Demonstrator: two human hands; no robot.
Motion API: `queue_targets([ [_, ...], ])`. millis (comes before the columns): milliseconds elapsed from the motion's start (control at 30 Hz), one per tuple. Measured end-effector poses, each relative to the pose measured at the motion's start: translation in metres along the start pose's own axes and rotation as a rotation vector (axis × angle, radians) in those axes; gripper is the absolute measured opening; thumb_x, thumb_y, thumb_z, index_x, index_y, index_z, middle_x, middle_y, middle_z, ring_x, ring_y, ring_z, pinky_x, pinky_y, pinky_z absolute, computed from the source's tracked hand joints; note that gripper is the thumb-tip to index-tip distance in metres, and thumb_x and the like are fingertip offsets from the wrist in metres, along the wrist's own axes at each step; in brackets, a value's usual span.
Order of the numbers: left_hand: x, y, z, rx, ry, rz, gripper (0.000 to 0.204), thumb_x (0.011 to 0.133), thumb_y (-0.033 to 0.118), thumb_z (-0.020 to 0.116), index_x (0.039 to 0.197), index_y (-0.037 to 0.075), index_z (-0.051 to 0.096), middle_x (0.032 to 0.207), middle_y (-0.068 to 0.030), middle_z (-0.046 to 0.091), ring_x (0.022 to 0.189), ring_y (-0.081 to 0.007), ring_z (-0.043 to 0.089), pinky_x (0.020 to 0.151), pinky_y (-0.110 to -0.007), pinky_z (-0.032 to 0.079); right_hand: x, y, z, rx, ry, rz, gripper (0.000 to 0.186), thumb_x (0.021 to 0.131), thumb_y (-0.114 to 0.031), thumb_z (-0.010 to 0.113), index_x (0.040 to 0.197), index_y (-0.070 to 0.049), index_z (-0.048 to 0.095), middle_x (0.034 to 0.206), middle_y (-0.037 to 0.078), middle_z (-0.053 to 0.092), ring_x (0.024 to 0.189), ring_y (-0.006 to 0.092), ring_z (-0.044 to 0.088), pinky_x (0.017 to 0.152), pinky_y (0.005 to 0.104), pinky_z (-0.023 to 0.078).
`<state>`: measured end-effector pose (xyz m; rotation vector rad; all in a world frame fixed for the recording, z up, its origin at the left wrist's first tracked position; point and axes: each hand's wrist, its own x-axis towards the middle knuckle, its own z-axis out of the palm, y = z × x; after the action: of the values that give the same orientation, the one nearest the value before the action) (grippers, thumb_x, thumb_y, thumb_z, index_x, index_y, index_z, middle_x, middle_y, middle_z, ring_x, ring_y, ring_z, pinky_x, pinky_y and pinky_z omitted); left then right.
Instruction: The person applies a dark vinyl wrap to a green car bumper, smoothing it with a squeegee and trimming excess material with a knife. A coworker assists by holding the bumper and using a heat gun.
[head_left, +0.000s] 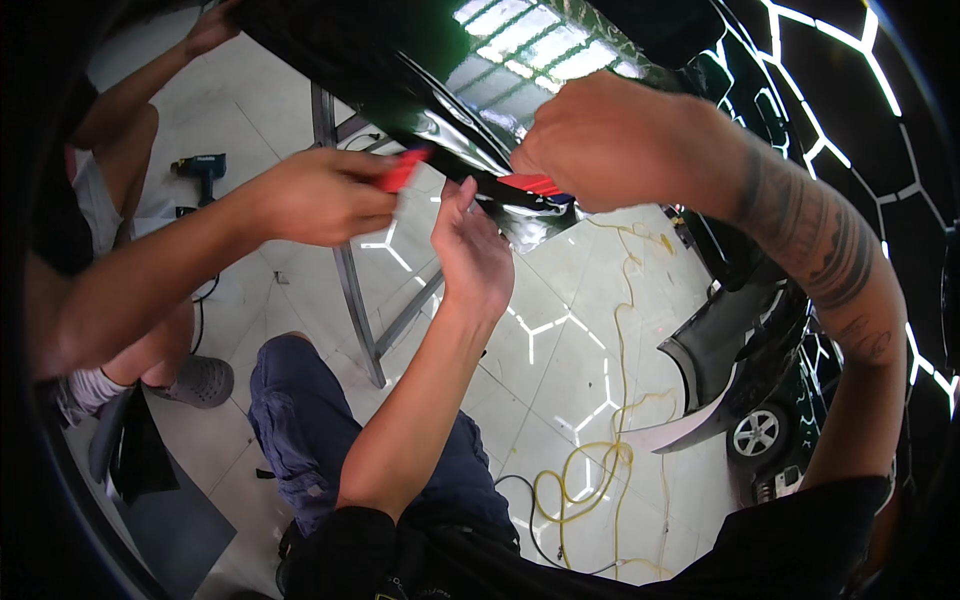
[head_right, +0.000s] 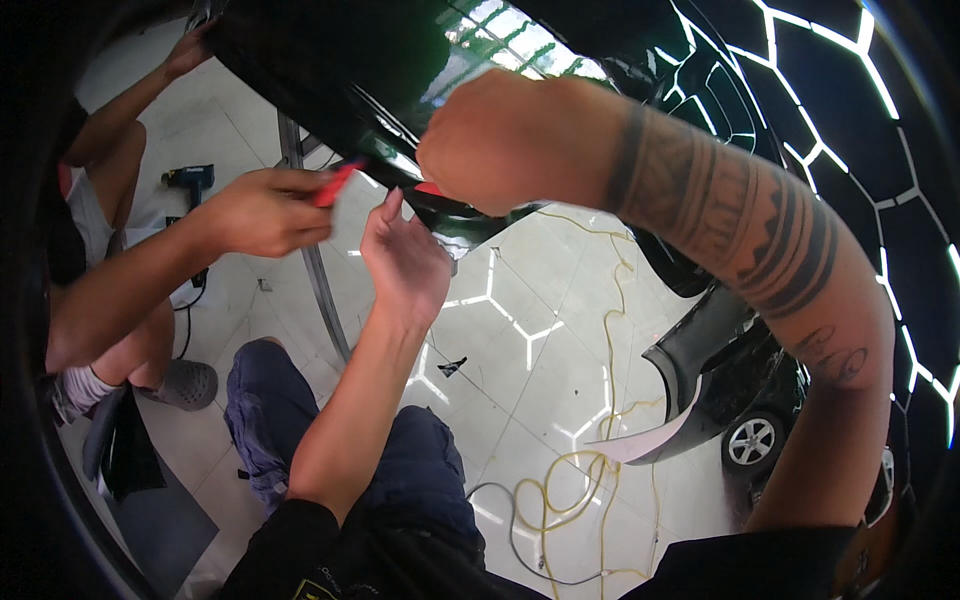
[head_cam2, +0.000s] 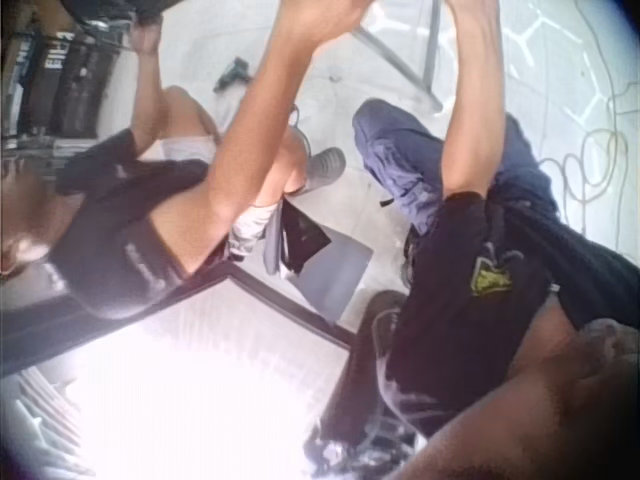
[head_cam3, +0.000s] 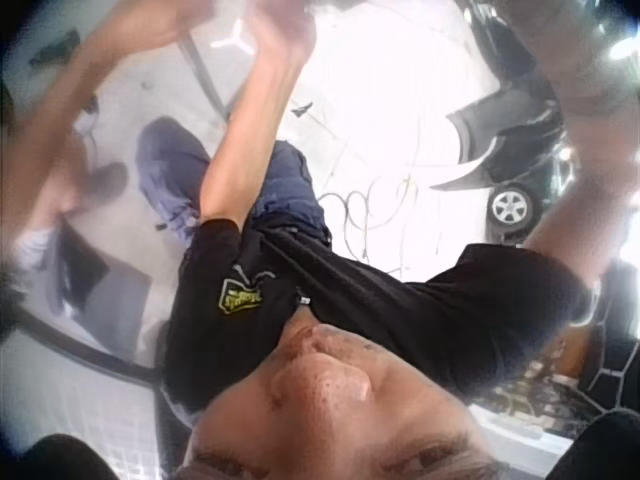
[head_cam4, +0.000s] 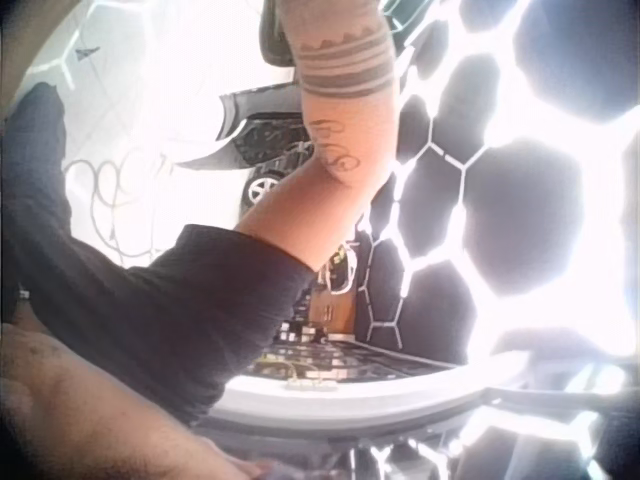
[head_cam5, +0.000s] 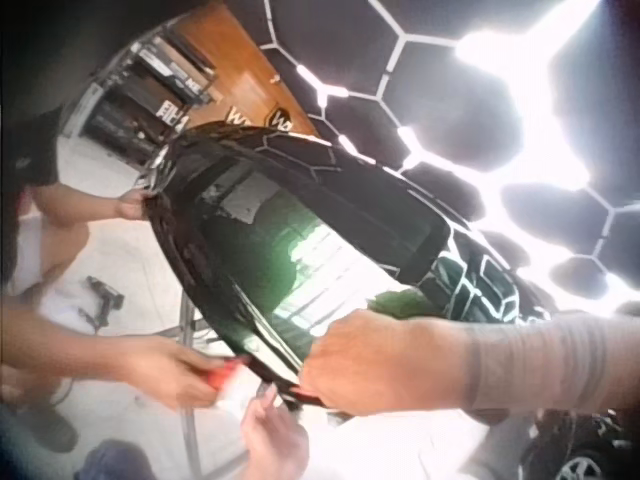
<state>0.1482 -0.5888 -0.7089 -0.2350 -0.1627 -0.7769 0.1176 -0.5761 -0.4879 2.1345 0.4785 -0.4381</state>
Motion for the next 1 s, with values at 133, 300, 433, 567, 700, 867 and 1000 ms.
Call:
queue_targets([
  [133,-0.012,0.000,0.013,0.057,0.076,0.054,0.024,0.085,0.026,0.058,0.107,0.017,0.054,0.117,0.0018,0.056,0.122,-0.0171,0.044,0.108,-0.033,0.025,-0.005,0.011,-0.021,0.015,-0.067,0.026,0.043,0.068,-0.006,0.068,0.111,-0.006,0.063,0.089,0.008,0.066,0.090,0.0258,0.062,0.079,0.0353,0.047],
  [300,-0.006,-0.003,-0.004,0.061,0.148,0.052,0.020,0.084,0.026,0.059,0.100,0.017,0.054,0.113,0.0051,0.055,0.116,-0.0145,0.045,0.108,-0.036,0.023,-0.015,0.012,0.017,0.073,0.196,-0.078,0.042,0.065,-0.010,0.070,0.106,-0.005,0.063,0.084,0.009,0.064,0.081,0.0255,0.062,0.076,0.0386,0.047],
  [433,0.008,0.017,-0.013,0.082,0.039,0.097,0.024,0.086,0.025,0.062,0.105,0.016,0.051,0.109,0.0046,0.058,0.110,-0.0124,0.051,0.104,-0.039,0.027,-0.017,0.006,-0.008,0.115,0.072,0.195,0.035,0.067,-0.011,0.068,0.101,-0.004,0.062,0.079,0.012,0.064,0.080,0.0285,0.062,0.072,0.0376,0.049],
  [567,0.023,0.045,0.004,0.059,0.048,0.184,0.009,0.090,0.015,0.062,0.094,0.008,0.060,0.101,-0.0019,0.066,0.099,-0.0137,0.060,0.095,-0.030,0.043,-0.004,-0.001,0.008,0.311,0.395,0.539,0.029,0.073,-0.010,0.064,0.098,0.001,0.054,0.073,0.019,0.063,0.075,0.0366,0.064,0.066,0.0452,0.052],
  [700,0.035,0.058,0.004,0.157,0.027,0.098,0.004,0.089,0.009,0.063,0.090,0.005,0.064,0.087,-0.0049,0.069,0.082,-0.0128,0.066,0.083,-0.028,0.051,0.024,-0.015,0.038,0.302,0.489,0.602,0.030,0.081,-0.014,0.063,0.101,0.001,0.047,0.066,0.023,0.060,0.066,0.0431,0.062,0.061,0.0505,0.049],
  [867,0.035,0.063,0.012,0.176,-0.034,0.027,0.011,0.088,0.006,0.066,0.098,0.003,0.063,0.097,-0.0060,0.068,0.092,-0.0168,0.064,0.090,-0.032,0.050,0.031,-0.018,0.038,0.310,0.488,0.638,0.030,0.080,-0.014,0.063,0.100,0.001,0.047,0.067,0.022,0.061,0.067,0.0421,0.063,0.061,0.0507,0.049],
  [1000,0.031,0.067,0.008,0.133,-0.118,0.001,0.022,0.091,0.014,0.064,0.110,0.003,0.060,0.110,-0.0057,0.065,0.103,-0.0194,0.061,0.098,-0.035,0.044,0.037,-0.021,0.032,0.324,0.506,0.630,0.031,0.079,-0.013,0.063,0.101,0.001,0.046,0.067,0.022,0.061,0.067,0.0422,0.063,0.061,0.0510,0.049],
])
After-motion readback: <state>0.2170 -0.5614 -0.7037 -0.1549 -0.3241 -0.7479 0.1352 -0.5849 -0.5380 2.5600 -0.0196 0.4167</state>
